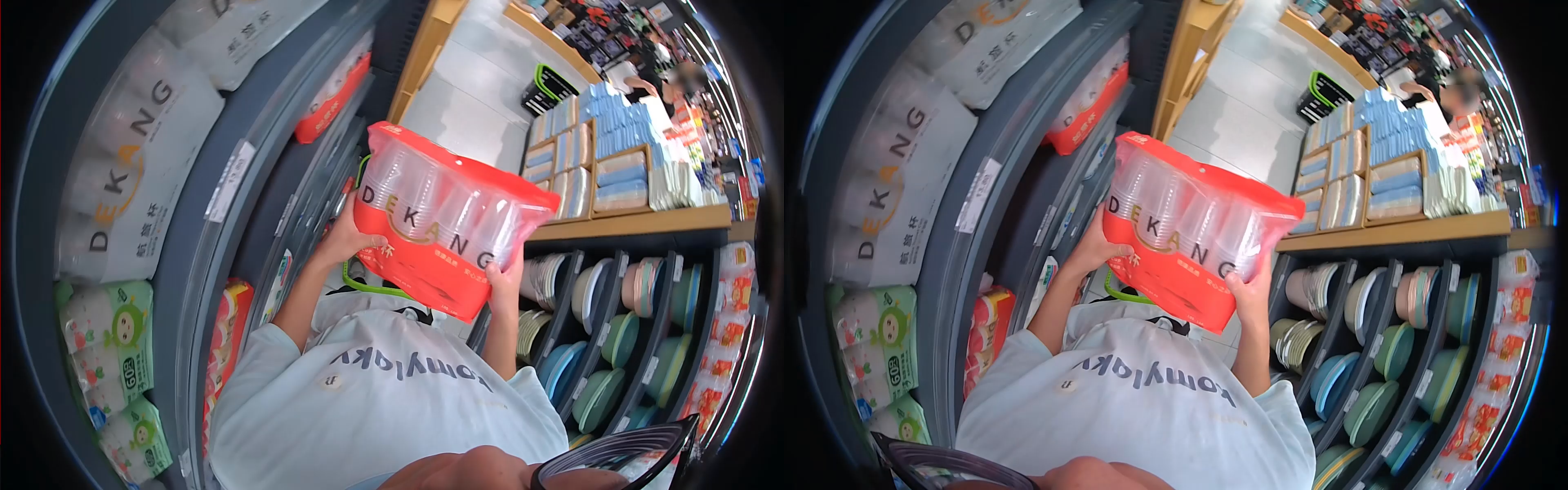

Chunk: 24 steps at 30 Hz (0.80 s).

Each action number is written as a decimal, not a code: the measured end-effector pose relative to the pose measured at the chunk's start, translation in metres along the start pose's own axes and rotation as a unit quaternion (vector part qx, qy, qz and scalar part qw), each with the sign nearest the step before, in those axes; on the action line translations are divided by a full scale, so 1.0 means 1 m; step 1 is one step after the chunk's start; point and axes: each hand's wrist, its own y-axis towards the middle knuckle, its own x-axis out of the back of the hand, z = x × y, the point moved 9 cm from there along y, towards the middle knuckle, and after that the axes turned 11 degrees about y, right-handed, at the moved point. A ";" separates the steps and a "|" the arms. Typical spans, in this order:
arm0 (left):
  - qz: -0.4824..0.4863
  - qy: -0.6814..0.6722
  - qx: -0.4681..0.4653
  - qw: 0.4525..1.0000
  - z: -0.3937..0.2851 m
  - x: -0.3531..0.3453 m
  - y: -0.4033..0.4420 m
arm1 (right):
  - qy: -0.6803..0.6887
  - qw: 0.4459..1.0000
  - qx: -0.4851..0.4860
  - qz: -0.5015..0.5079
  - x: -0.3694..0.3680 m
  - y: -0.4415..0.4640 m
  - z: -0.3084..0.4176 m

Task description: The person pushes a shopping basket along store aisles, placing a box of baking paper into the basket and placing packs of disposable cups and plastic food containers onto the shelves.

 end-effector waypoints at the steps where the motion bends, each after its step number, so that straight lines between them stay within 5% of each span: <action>1: -0.023 0.087 0.005 0.996 -0.005 0.014 -0.006 | -0.006 1.000 -0.014 -0.011 -0.001 0.000 -0.002; 3: -0.032 0.130 0.021 0.991 -0.010 0.032 -0.017 | 0.012 0.999 -0.044 -0.022 -0.002 0.001 -0.009; 7: 0.031 -0.049 0.039 0.998 -0.005 0.039 -0.039 | 0.017 0.995 -0.049 0.084 -0.017 -0.004 -0.015; 13: -0.160 -0.026 -0.016 0.987 -0.025 0.074 -0.081 | -0.110 0.986 -0.036 0.117 -0.052 0.013 -0.010; 14: -0.230 0.193 -0.134 0.945 -0.057 0.085 -0.096 | -0.135 0.985 -0.041 0.094 -0.055 0.015 -0.009; 15: -0.283 0.399 -0.241 0.838 -0.086 0.082 -0.115 | -0.160 0.984 -0.046 0.069 -0.053 0.016 -0.008; 16: -0.283 0.399 -0.240 0.839 -0.093 0.089 -0.120 | -0.119 0.987 -0.072 0.075 -0.053 0.015 -0.012; 18: -0.361 0.423 -0.372 0.743 -0.126 0.102 -0.153 | -0.091 0.988 -0.090 0.084 -0.053 0.014 -0.015; 21: -0.526 0.257 -0.313 0.748 -0.038 0.144 -0.192 | -0.067 0.987 -0.111 0.099 -0.054 0.013 -0.022; 22: -0.477 0.260 -0.198 0.816 -0.002 0.165 -0.200 | -0.075 0.985 -0.116 0.104 -0.054 0.013 -0.024; 24: -0.489 0.265 -0.016 0.831 0.011 0.177 -0.198 | -0.075 0.982 -0.126 0.116 -0.057 0.013 -0.025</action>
